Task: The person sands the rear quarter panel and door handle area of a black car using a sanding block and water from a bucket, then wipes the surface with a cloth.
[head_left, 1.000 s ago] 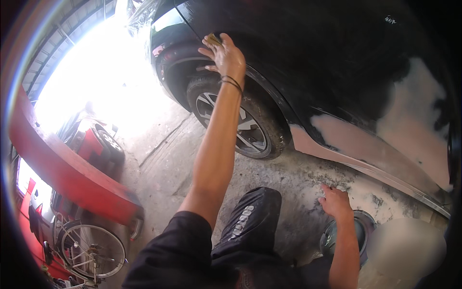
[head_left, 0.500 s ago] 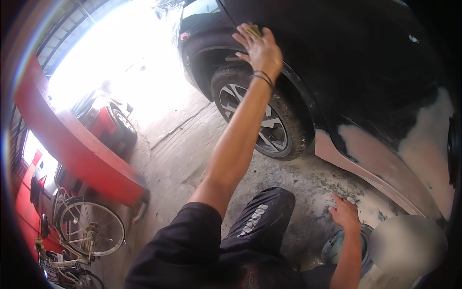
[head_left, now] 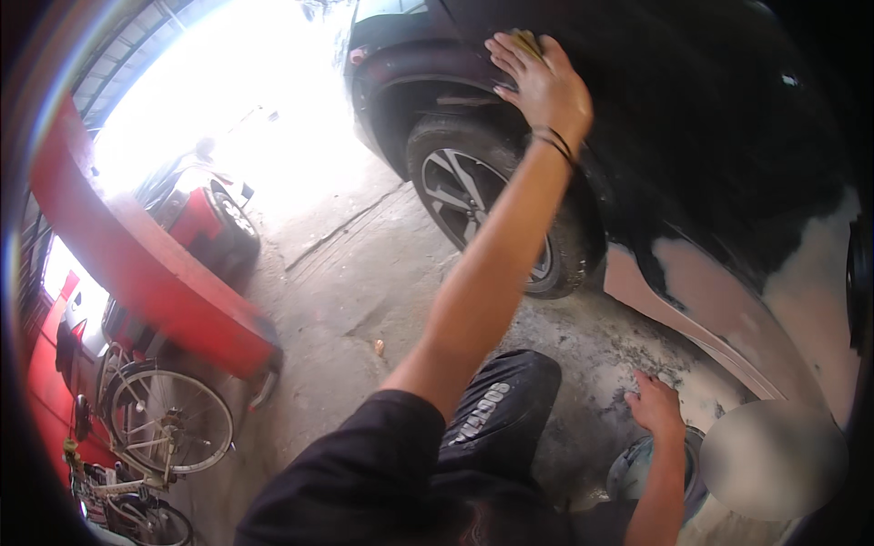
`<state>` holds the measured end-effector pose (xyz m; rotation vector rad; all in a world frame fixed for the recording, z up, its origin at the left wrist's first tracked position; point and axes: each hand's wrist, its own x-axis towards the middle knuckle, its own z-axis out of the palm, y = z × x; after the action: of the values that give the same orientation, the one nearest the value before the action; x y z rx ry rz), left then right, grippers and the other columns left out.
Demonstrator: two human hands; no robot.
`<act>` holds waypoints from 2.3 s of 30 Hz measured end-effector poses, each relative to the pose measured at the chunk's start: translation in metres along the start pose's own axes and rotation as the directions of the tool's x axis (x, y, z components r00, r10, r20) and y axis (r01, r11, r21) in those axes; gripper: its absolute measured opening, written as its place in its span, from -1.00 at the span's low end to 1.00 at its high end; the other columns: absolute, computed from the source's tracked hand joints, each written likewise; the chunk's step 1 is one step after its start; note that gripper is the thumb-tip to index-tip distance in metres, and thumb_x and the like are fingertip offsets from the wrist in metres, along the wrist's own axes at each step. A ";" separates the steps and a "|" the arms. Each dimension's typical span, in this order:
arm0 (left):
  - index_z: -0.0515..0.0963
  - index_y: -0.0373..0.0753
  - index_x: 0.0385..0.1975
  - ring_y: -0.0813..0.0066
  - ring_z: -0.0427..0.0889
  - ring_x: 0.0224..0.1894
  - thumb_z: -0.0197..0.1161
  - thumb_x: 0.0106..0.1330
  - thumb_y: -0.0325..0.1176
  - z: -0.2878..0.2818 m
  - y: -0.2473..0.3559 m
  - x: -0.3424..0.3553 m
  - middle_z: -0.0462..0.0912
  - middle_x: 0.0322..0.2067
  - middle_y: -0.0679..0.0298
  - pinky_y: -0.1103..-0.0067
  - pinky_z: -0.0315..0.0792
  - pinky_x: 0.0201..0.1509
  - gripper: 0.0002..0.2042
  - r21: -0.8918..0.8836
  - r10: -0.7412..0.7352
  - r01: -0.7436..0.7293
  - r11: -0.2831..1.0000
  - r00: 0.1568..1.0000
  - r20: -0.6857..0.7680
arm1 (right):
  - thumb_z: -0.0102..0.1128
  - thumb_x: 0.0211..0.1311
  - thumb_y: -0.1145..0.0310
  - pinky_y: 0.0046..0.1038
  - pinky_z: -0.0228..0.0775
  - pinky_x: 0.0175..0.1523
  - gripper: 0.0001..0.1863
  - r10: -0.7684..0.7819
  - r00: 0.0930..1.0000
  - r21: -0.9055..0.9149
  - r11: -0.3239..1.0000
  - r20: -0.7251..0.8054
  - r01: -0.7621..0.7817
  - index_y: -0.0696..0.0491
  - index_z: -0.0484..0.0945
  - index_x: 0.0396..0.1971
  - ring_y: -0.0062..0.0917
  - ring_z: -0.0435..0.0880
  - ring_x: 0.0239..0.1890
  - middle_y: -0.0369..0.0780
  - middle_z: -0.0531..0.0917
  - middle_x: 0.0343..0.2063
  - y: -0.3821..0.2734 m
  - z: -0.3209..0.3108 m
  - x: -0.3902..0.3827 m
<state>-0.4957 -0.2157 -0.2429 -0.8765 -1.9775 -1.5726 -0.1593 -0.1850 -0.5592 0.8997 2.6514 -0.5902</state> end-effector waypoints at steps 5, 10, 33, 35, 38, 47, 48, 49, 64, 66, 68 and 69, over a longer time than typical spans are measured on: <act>-0.32 -0.43 0.70 -0.19 -0.44 0.77 -0.23 0.76 0.08 0.047 0.035 -0.111 -0.41 0.72 -0.24 -0.28 -0.34 0.68 -0.18 -0.080 0.037 -0.029 0.996 0.994 0.102 | 0.24 0.50 0.04 0.11 0.37 0.44 -0.29 0.020 1.000 -0.043 0.999 -0.023 -0.021 -0.09 0.37 0.58 -0.11 0.63 0.39 0.02 0.63 0.35 0.010 0.015 0.010; -0.02 -0.46 0.66 -0.37 -0.31 0.74 -0.17 0.76 -0.20 0.004 0.006 0.003 -0.29 0.69 -0.38 -0.48 -0.16 0.57 -0.37 -0.086 0.000 -0.009 0.996 0.994 -0.107 | 0.23 0.52 0.04 0.18 0.30 0.49 -0.31 0.028 1.000 0.039 0.999 0.009 -0.028 -0.12 0.37 0.57 -0.10 0.59 0.44 0.01 0.61 0.38 -0.004 -0.009 -0.003; 0.34 -0.27 0.38 -0.58 -0.31 0.70 -0.22 0.68 -0.46 0.007 -0.020 -0.012 -0.23 0.63 -0.55 -0.53 -0.15 0.54 -0.63 -0.062 0.194 -0.192 0.979 0.981 0.016 | 0.31 0.47 0.14 0.26 0.34 0.46 -0.40 0.001 0.994 0.070 0.998 -0.107 0.007 -0.06 0.47 0.45 -0.05 0.69 0.28 -0.05 0.68 0.22 -0.003 0.004 -0.002; 0.20 -0.31 0.55 -0.49 -0.40 0.72 -0.17 0.72 -0.32 0.048 -0.004 -0.100 -0.33 0.66 -0.47 -0.45 -0.26 0.60 -0.52 0.121 0.295 -0.298 0.947 0.955 0.042 | 0.32 0.47 0.14 0.25 0.36 0.43 -0.43 -0.025 0.993 -0.016 1.000 -0.115 0.023 -0.04 0.50 0.41 -0.06 0.72 0.24 -0.06 0.70 0.20 0.000 0.013 0.002; -0.43 -0.48 0.68 -0.23 -0.54 0.75 -0.16 0.73 -0.05 0.090 0.041 -0.204 -0.48 0.71 -0.29 -0.20 -0.51 0.70 -0.15 -0.118 0.138 -0.117 0.986 0.972 0.192 | 0.34 0.45 0.15 0.22 0.39 0.38 -0.42 -0.003 0.990 -0.036 0.999 -0.140 -0.002 -0.05 0.50 0.40 -0.08 0.73 0.21 -0.07 0.71 0.18 0.007 -0.011 -0.015; -0.25 -0.45 0.70 -0.12 -0.50 0.77 -0.29 0.80 0.00 0.031 -0.009 -0.083 -0.40 0.73 -0.21 -0.29 -0.58 0.66 -0.25 -0.083 0.244 -0.240 0.967 0.969 0.047 | 0.35 0.45 0.15 0.21 0.36 0.41 -0.38 -0.049 0.977 0.045 0.997 -0.209 0.059 -0.06 0.48 0.45 -0.10 0.75 0.20 -0.07 0.72 0.17 -0.001 0.003 -0.029; -0.27 -0.44 0.71 -0.14 -0.51 0.77 -0.27 0.78 -0.01 0.040 -0.029 -0.104 -0.42 0.73 -0.22 -0.28 -0.58 0.66 -0.24 0.011 0.308 -0.310 0.951 0.948 0.084 | 0.34 0.45 0.15 0.21 0.35 0.42 -0.37 -0.064 0.968 0.045 0.996 -0.241 0.077 -0.06 0.47 0.47 -0.10 0.75 0.20 -0.07 0.72 0.19 -0.005 0.001 -0.029; -0.29 -0.43 0.71 -0.16 -0.53 0.76 -0.25 0.77 -0.01 0.059 -0.048 -0.139 -0.45 0.72 -0.22 -0.28 -0.58 0.66 -0.23 0.096 0.362 -0.374 0.922 0.924 0.123 | 0.34 0.45 0.15 0.21 0.35 0.42 -0.37 -0.065 0.968 0.042 0.996 -0.241 0.077 -0.06 0.47 0.47 -0.10 0.75 0.20 -0.07 0.72 0.19 -0.006 0.001 -0.029; -0.30 -0.41 0.71 -0.21 -0.49 0.76 -0.14 0.74 -0.08 0.097 -0.045 -0.224 -0.37 0.71 -0.30 -0.21 -0.59 0.69 -0.22 0.011 0.310 -0.315 0.949 0.941 0.137 | 0.28 0.52 0.15 0.21 0.36 0.44 -0.44 -0.078 0.955 0.056 0.994 -0.287 0.098 -0.02 0.52 0.43 -0.09 0.74 0.19 -0.05 0.69 0.16 0.005 -0.003 -0.037; -0.34 -0.45 0.70 -0.26 -0.54 0.75 -0.10 0.70 -0.06 0.123 -0.070 -0.314 -0.43 0.71 -0.31 -0.21 -0.59 0.69 -0.16 0.079 0.323 -0.360 0.930 0.900 0.292 | 0.27 0.52 0.15 0.23 0.34 0.46 -0.44 -0.079 0.983 0.004 0.997 -0.168 0.081 -0.02 0.52 0.43 -0.09 0.74 0.20 -0.05 0.68 0.18 -0.004 -0.007 -0.035; -0.36 -0.45 0.70 -0.26 -0.54 0.75 -0.09 0.69 -0.05 0.129 -0.064 -0.328 -0.44 0.71 -0.30 -0.21 -0.59 0.69 -0.14 0.043 0.279 -0.310 0.950 0.900 0.334 | 0.27 0.53 0.15 0.23 0.34 0.47 -0.44 -0.060 0.986 -0.002 0.998 -0.159 0.060 -0.02 0.51 0.45 -0.08 0.73 0.21 -0.05 0.68 0.18 0.000 -0.011 -0.037; -0.37 -0.44 0.70 -0.26 -0.55 0.75 -0.08 0.68 -0.03 0.131 -0.063 -0.332 -0.45 0.71 -0.29 -0.22 -0.59 0.68 -0.12 0.032 0.229 -0.261 0.965 0.892 0.389 | 0.26 0.54 0.15 0.23 0.34 0.47 -0.43 -0.054 0.989 0.007 0.998 -0.137 0.056 -0.03 0.49 0.46 -0.08 0.73 0.21 -0.06 0.68 0.19 0.001 -0.010 -0.038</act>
<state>-0.3079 -0.1622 -0.5480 -1.4268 -2.0680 -1.2345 -0.1307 -0.1988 -0.5361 0.9032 2.8056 -0.5762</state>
